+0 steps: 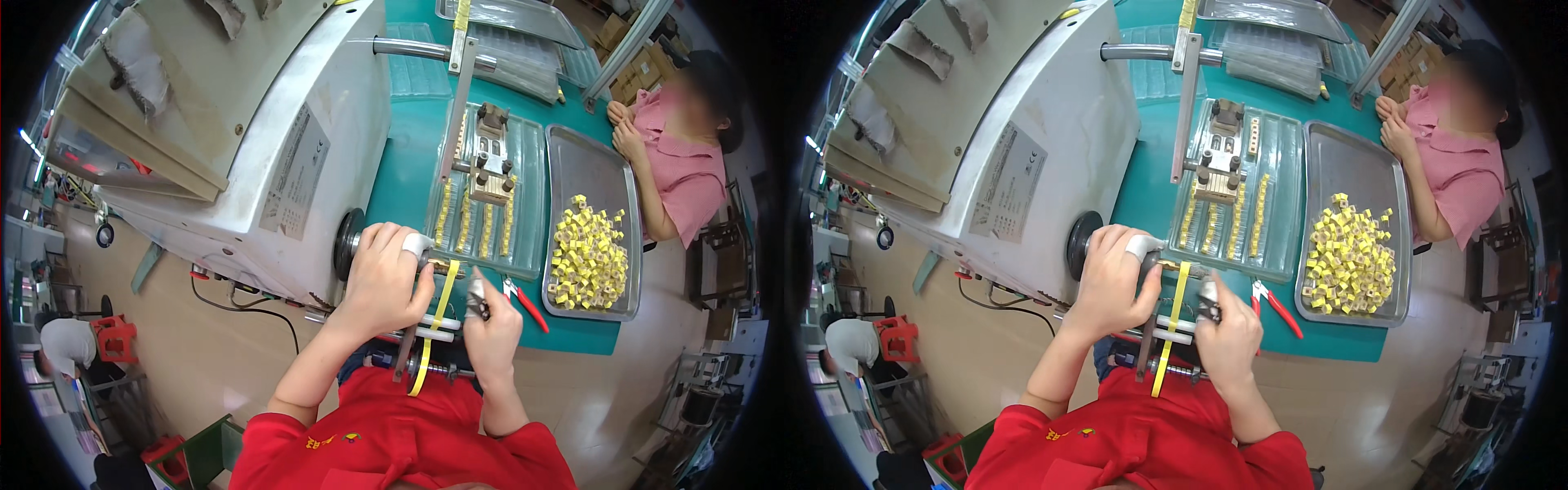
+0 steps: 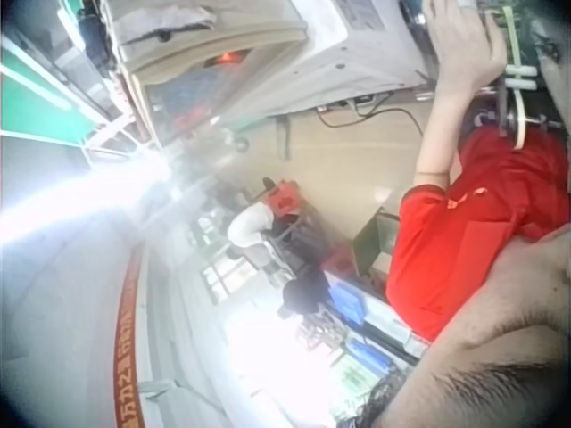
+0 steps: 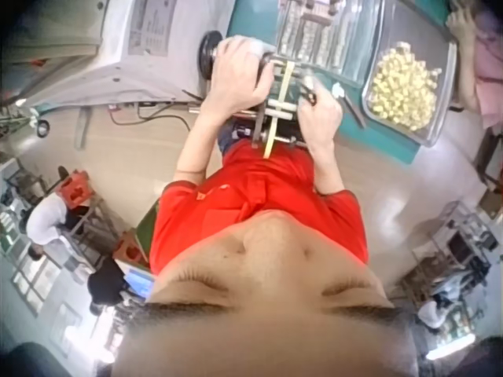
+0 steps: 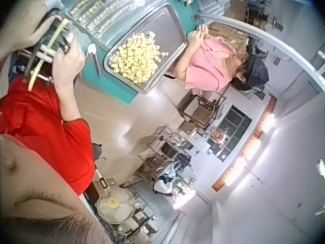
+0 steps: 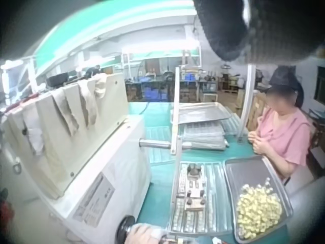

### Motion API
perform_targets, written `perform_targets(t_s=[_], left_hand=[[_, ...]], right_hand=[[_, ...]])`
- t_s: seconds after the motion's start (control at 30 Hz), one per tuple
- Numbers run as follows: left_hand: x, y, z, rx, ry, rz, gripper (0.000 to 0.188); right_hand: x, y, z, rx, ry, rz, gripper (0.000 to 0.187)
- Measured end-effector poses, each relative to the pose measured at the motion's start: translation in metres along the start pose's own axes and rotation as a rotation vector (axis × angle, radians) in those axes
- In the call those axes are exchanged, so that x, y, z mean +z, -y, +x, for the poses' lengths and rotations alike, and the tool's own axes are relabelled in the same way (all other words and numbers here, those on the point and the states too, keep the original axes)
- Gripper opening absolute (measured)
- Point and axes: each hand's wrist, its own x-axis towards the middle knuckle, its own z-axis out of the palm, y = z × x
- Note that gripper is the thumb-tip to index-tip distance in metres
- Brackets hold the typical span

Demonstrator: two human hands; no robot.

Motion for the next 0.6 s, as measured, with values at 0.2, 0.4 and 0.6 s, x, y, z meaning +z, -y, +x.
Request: perform_targets(t_s=[0.2,0.4,0.6], left_hand=[[0.01,0.004,-0.018,-0.018,0.051,0.031,0.049],[0.014,0.009,-0.026,-0.003,0.042,0.051,0.058],[0.016,0.01,-0.028,0.003,0.035,0.029,0.06]], right_hand=[[-0.02,0.0,0.012,-0.195,0.004,-0.196,0.035],[-0.015,-0.005,0.018,-0.378,-0.043,-0.354,0.033],[-0.011,-0.003,0.021,-0.378,-0.016,-0.324,0.031]])
